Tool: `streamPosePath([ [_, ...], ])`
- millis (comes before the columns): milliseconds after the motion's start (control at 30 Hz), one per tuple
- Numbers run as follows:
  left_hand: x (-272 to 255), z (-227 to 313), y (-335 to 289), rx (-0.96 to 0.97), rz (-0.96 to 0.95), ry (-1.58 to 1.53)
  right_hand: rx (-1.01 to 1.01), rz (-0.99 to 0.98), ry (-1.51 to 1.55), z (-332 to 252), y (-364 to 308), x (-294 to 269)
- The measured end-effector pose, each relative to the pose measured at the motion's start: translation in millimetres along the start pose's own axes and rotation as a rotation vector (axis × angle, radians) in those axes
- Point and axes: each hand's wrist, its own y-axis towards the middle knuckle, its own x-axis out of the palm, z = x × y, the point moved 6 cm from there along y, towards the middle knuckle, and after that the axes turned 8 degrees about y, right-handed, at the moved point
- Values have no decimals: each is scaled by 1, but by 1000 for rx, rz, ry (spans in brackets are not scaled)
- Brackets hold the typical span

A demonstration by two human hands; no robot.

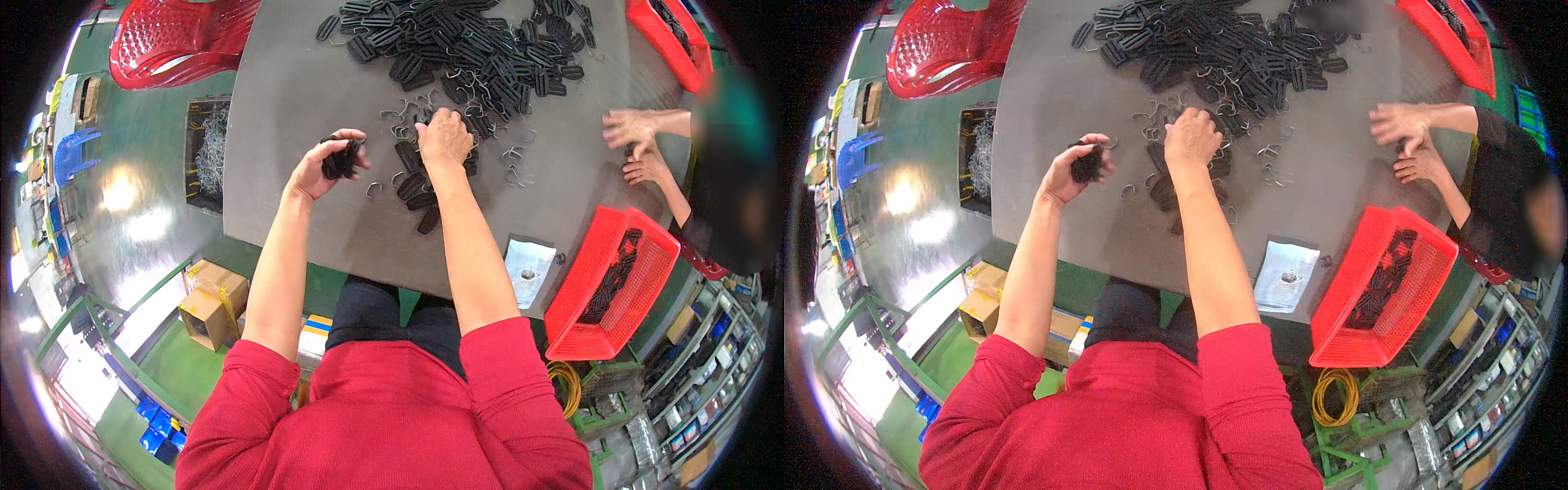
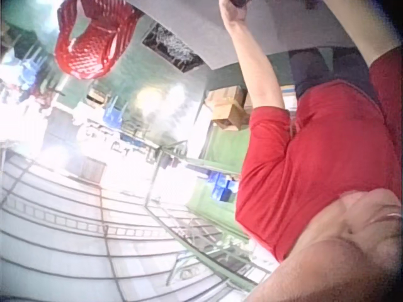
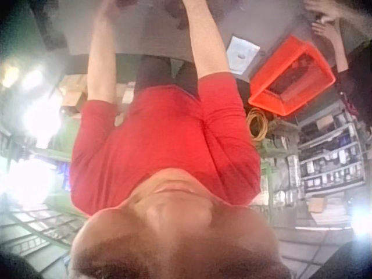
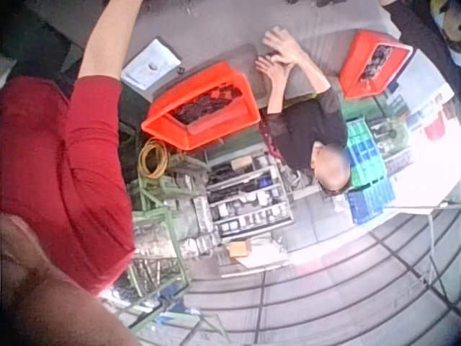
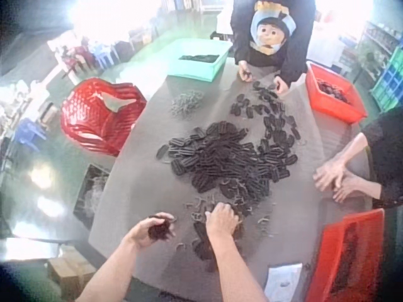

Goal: The person sorts various small plastic and metal components on a table, placing them into different baskets and containers.

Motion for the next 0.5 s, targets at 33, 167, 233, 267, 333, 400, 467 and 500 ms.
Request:
streamPosePath([
  [33,6,3,0,-7,-36,-43,-39,-10,49,-2,2,5],
  [167,-20,6,38,29,-51,151,72,-123,472,9,3,-12],
  [233,-13,24,73,146,175,550,111,-182,1095,43,7,-14],
  [267,-10,42,83,263,428,954,216,-257,1458,48,2,-15],
  [333,13,61,101,335,554,1150,258,-295,1566,55,2,-29],
  [400,28,77,117,417,681,1347,295,-328,1677,52,11,-32],
  [467,29,74,135,237,693,1499,244,-343,965,52,36,-22],
  [500,31,74,136,217,685,1509,81,-309,722,45,47,-21],
])
